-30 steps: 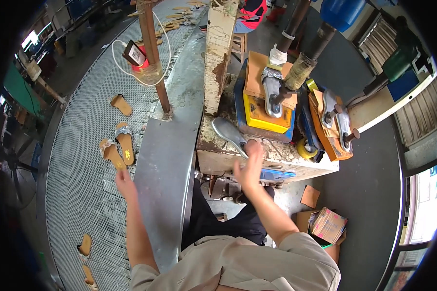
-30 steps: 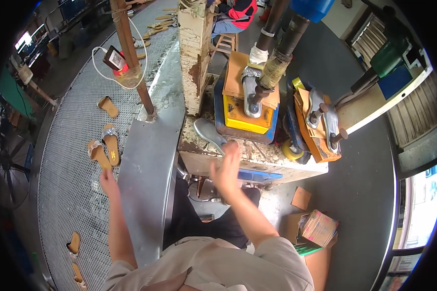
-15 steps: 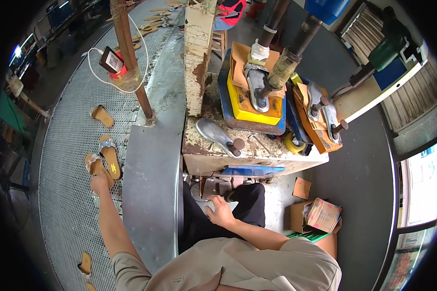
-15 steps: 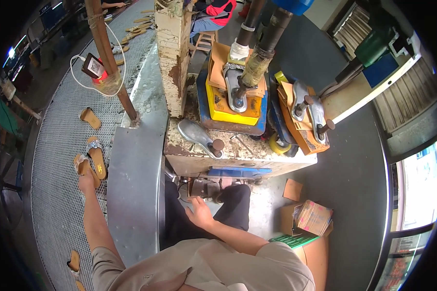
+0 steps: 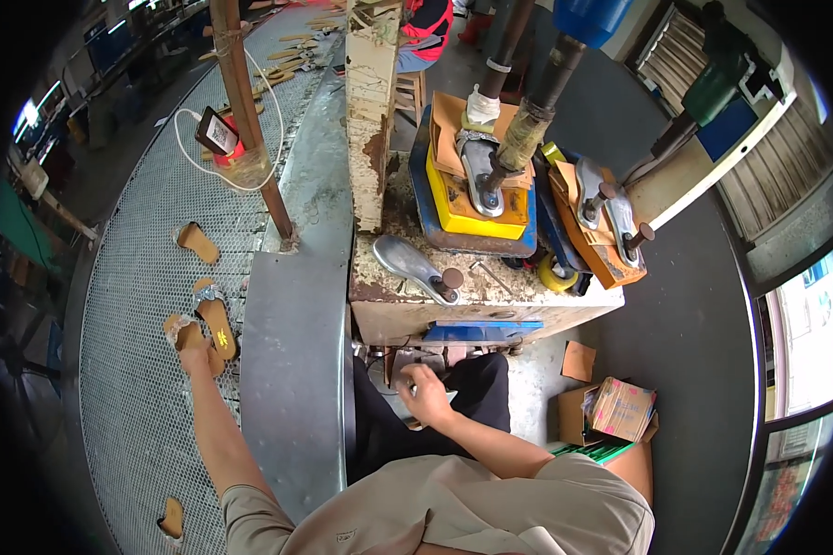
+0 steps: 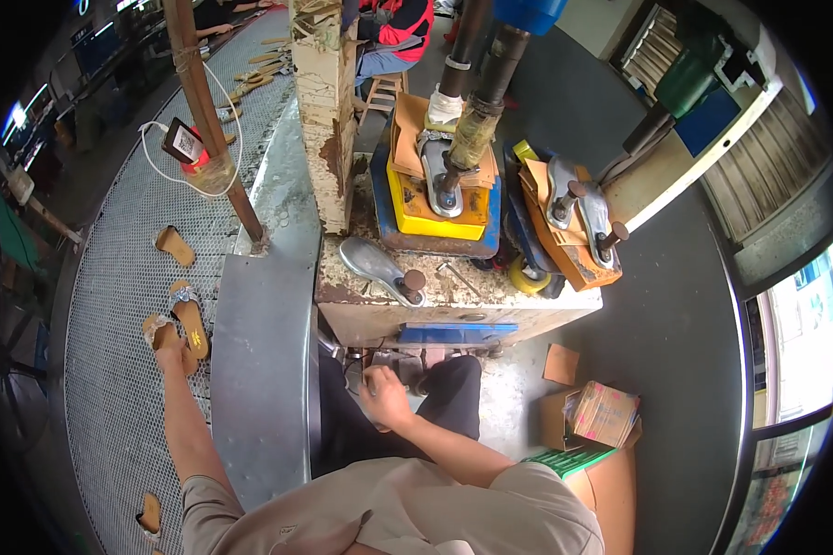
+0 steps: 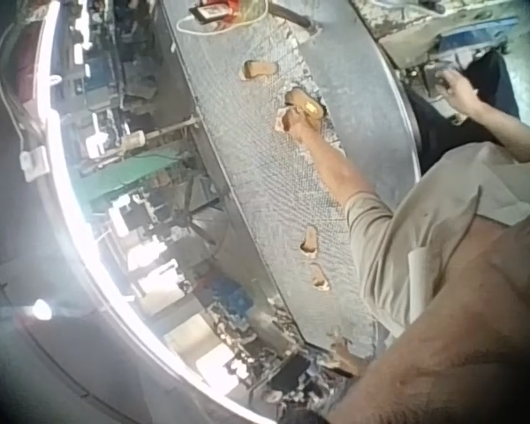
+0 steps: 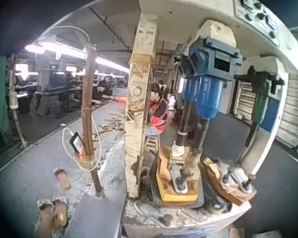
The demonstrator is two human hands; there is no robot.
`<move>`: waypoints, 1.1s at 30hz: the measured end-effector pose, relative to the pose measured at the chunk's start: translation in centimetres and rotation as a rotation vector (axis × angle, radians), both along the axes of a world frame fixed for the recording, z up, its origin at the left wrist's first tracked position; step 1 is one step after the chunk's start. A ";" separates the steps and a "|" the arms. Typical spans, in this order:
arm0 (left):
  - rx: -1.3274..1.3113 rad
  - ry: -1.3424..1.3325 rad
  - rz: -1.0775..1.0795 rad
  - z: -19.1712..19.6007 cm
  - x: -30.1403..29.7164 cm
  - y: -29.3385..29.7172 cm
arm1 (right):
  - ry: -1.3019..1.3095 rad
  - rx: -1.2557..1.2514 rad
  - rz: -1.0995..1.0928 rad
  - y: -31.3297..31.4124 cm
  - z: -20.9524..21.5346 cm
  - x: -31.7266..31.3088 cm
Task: Assembling and finishing shoe components using a circular conveyor system and specialized press machinery.
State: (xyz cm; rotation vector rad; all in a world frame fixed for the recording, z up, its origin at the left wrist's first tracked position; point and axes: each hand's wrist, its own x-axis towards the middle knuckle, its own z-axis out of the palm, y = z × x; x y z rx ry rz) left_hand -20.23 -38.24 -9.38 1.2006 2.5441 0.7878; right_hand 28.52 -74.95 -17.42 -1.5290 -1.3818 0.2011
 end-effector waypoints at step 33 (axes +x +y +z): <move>0.462 -1.870 -0.711 0.1 33.2 -32.3 | -0.016 0.363 -0.447 1.5 16.1 7.5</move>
